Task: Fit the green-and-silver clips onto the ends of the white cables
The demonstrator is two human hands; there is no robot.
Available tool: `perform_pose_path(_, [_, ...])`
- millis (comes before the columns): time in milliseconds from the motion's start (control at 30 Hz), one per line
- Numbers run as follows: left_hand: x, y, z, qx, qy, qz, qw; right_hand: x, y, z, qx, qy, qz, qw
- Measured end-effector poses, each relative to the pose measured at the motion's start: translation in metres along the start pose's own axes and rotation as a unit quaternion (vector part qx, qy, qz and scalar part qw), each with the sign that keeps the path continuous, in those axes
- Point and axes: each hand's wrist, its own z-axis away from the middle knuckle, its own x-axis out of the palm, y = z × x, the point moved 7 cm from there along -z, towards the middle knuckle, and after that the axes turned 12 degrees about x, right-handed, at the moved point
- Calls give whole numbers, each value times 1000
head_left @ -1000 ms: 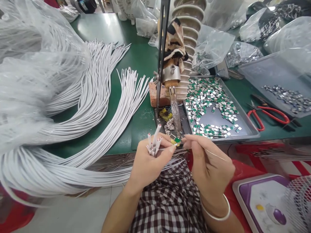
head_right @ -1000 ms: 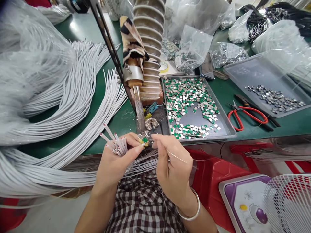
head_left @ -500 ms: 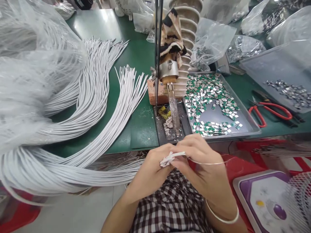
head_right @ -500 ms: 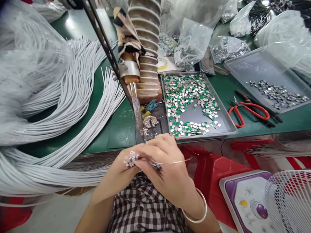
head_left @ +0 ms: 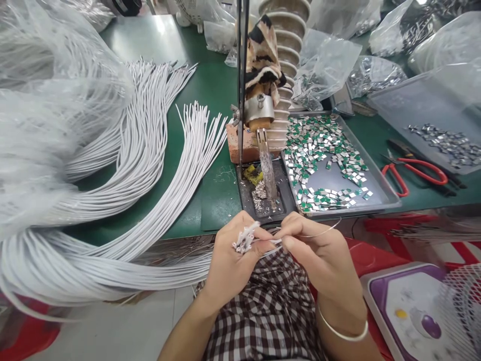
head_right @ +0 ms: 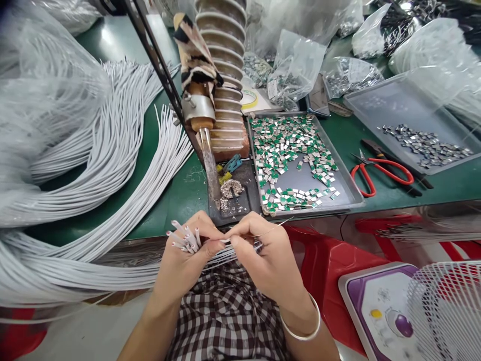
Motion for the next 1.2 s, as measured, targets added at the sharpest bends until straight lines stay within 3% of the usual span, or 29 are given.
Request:
perform_pose_path(167, [0, -2, 0, 12, -14, 14, 1000, 0, -6, -5, 5, -53, 63, 997])
perform_pose_path(233, [-2, -6, 2, 3, -1, 31, 1000, -12, -8, -16, -10, 5, 152, 988])
perform_pose_path(300, [-4, -8, 3, -2, 11, 50, 999, -34, -6, -32, 6, 132, 282, 950])
perform_pose_path(367, [-4, -8, 3, -2, 14, 60, 998, -58, 3, -50, 85, 254, 419, 868])
perform_pose_path(400, [-3, -8, 3, -3, 14, 62, 998, -65, 10, -59, 128, 264, 463, 837])
perform_pose_path(467, [-4, -9, 3, -7, 26, 69, 997, -73, 19, -71, 150, 263, 480, 823])
perform_pose_path(700, [-5, -21, 4, -74, 61, 58, 994, -71, 24, -62, 140, 258, 488, 822])
perform_pose_path(900, [-1, -14, 0, -64, 44, 35, 996, -73, 21, -61, 119, 272, 474, 829])
perform_pose_path(1000, [-1, -12, -2, -76, 52, 29, 995, -70, 10, -46, 47, 312, 330, 890])
perform_pose_path(1033, [-1, -11, -3, -80, 55, 27, 995, -64, 7, -39, 12, 298, 252, 921])
perform_pose_path(1100, [-2, -9, -5, -78, 60, 24, 995, -41, 1, -27, -37, 209, 114, 971])
perform_pose_path(1133, [-2, -7, -6, -72, 62, 23, 995, -29, -1, -21, -50, 167, 83, 981])
perform_pose_path(1200, [-2, -4, -9, -60, 68, 24, 996, -13, -5, -10, -65, 150, 53, 985])
